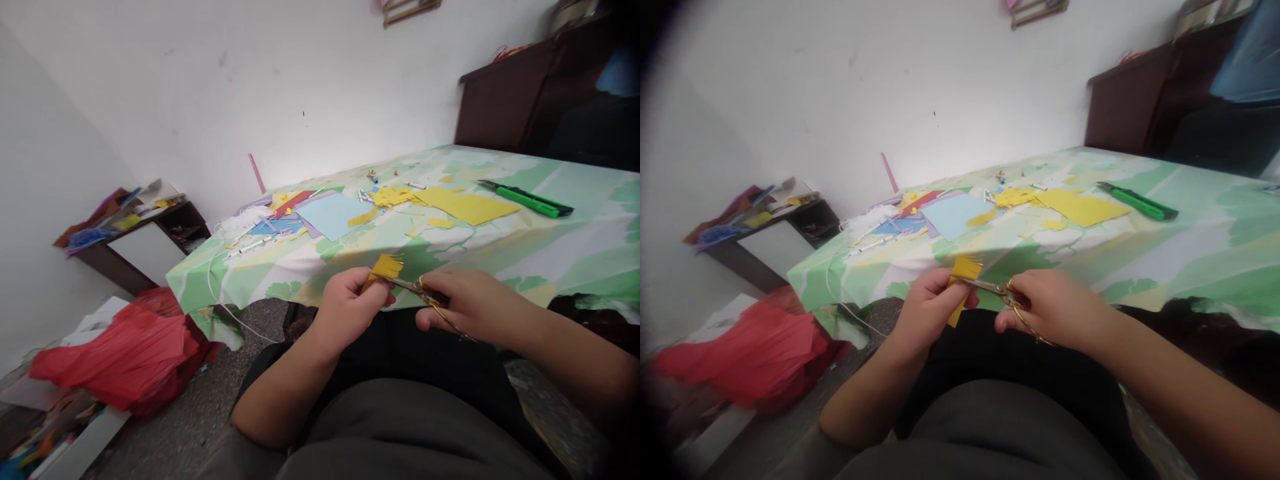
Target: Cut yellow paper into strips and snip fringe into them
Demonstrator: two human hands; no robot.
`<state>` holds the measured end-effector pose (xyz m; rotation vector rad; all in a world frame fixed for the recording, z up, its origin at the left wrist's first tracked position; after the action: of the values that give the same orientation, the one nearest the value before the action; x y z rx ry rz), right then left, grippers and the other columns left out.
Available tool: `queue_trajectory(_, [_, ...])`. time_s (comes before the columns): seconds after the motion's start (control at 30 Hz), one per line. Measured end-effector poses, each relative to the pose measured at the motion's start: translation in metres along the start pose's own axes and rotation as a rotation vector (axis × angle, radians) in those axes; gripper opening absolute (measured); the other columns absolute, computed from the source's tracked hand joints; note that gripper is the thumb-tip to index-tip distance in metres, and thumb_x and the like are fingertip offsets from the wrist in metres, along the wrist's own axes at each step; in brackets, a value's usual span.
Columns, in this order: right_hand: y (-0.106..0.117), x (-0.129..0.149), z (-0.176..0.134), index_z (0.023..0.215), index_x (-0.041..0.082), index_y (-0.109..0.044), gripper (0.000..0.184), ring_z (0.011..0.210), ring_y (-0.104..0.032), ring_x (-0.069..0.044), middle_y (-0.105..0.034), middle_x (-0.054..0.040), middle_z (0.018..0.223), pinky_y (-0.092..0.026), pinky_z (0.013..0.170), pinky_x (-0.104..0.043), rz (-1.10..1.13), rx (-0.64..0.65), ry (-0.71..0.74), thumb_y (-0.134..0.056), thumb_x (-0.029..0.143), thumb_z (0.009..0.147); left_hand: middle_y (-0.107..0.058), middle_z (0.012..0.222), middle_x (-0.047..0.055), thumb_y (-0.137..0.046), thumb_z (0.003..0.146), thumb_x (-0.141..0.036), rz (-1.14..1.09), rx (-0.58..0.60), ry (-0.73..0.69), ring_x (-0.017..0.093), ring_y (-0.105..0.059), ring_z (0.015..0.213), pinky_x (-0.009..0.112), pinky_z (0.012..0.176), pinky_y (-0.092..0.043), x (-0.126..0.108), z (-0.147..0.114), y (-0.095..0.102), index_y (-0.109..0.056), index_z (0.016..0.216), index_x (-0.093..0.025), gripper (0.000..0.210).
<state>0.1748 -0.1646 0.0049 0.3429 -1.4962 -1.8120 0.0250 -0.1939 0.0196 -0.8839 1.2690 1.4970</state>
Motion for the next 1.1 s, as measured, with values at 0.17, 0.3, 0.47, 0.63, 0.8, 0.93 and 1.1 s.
queue_trajectory(0.17, [0.001,-0.002,0.001,0.057,0.02,-0.042,0.05,0.05,-0.042,-0.013,-0.046,-0.0002,0.053,-0.023,0.046,-0.022,-0.01,0.02,-0.03,-0.038,0.066,0.074,-0.057,0.057,-0.001,-0.05,0.072,-0.029,-0.057,0.031,0.001,0.009,-0.049,0.053,0.02,0.05,-0.037,-0.002,-0.002,0.001,-0.057,0.061,-0.015,0.019])
queue_trajectory(0.3, [0.004,0.0,-0.002,0.058,0.02,-0.042,0.049,0.051,-0.041,-0.013,-0.046,0.0002,0.054,-0.023,0.046,-0.023,-0.022,-0.003,-0.016,-0.041,0.066,0.073,-0.056,0.055,-0.001,-0.05,0.072,-0.028,-0.058,0.085,0.013,0.009,-0.048,0.052,0.02,0.05,-0.036,-0.006,-0.004,0.001,-0.057,0.058,-0.015,0.021])
queue_trajectory(0.47, [0.008,0.002,-0.005,0.061,0.02,-0.043,0.043,0.051,-0.04,-0.013,-0.046,0.0004,0.056,-0.024,0.047,-0.023,-0.034,-0.041,-0.005,-0.048,0.061,0.071,-0.054,0.053,-0.002,-0.051,0.073,-0.031,-0.037,0.051,-0.017,0.007,-0.043,0.049,0.02,0.047,-0.032,-0.01,-0.004,0.004,-0.057,0.057,-0.015,0.024])
queue_trajectory(0.63, [0.0,0.002,-0.004,0.063,0.02,-0.044,0.041,0.055,-0.042,-0.015,-0.048,-0.0007,0.06,-0.026,0.049,-0.024,0.028,0.014,0.012,-0.047,0.06,0.073,-0.053,0.054,-0.002,-0.049,0.073,-0.031,-0.018,0.038,-0.036,0.008,-0.043,0.05,0.02,0.047,-0.032,-0.006,-0.002,0.003,-0.056,0.057,-0.015,0.024])
queue_trajectory(0.8, [-0.008,0.0,-0.002,0.066,0.02,-0.045,0.043,0.058,-0.044,-0.016,-0.05,-0.0022,0.064,-0.03,0.052,-0.026,0.111,0.08,0.025,-0.041,0.061,0.075,-0.051,0.053,-0.003,-0.048,0.073,-0.029,0.058,0.065,-0.061,0.008,-0.043,0.051,0.02,0.048,-0.033,-0.003,0.001,0.001,-0.056,0.058,-0.016,0.022])
queue_trajectory(0.93, [-0.008,-0.001,-0.001,0.066,0.019,-0.044,0.05,0.057,-0.044,-0.016,-0.05,-0.0031,0.063,-0.031,0.052,-0.027,0.147,0.086,0.055,-0.032,0.067,0.075,-0.049,0.052,-0.003,-0.049,0.072,-0.029,0.1,0.077,-0.065,0.008,-0.041,0.05,0.021,0.047,-0.031,-0.005,0.002,0.002,-0.054,0.057,-0.015,0.021])
queue_trajectory(1.1, [-0.003,-0.003,-0.002,0.063,0.019,-0.043,0.057,0.055,-0.045,-0.016,-0.05,-0.004,0.06,-0.029,0.05,-0.026,0.045,0.027,0.054,-0.024,0.071,0.075,-0.05,0.052,-0.002,-0.049,0.071,-0.028,0.134,0.11,-0.059,0.008,-0.04,0.049,0.02,0.046,-0.028,-0.011,0.003,0.001,-0.054,0.058,-0.015,0.02])
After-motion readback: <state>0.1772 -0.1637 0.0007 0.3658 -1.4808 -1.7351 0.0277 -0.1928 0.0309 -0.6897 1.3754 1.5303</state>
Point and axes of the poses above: each hand's wrist, its own z-axis towards the middle knuckle, its own y-axis out of the back of the hand, x = y × z, the point moved 5 cm from there along z, towards the middle knuckle
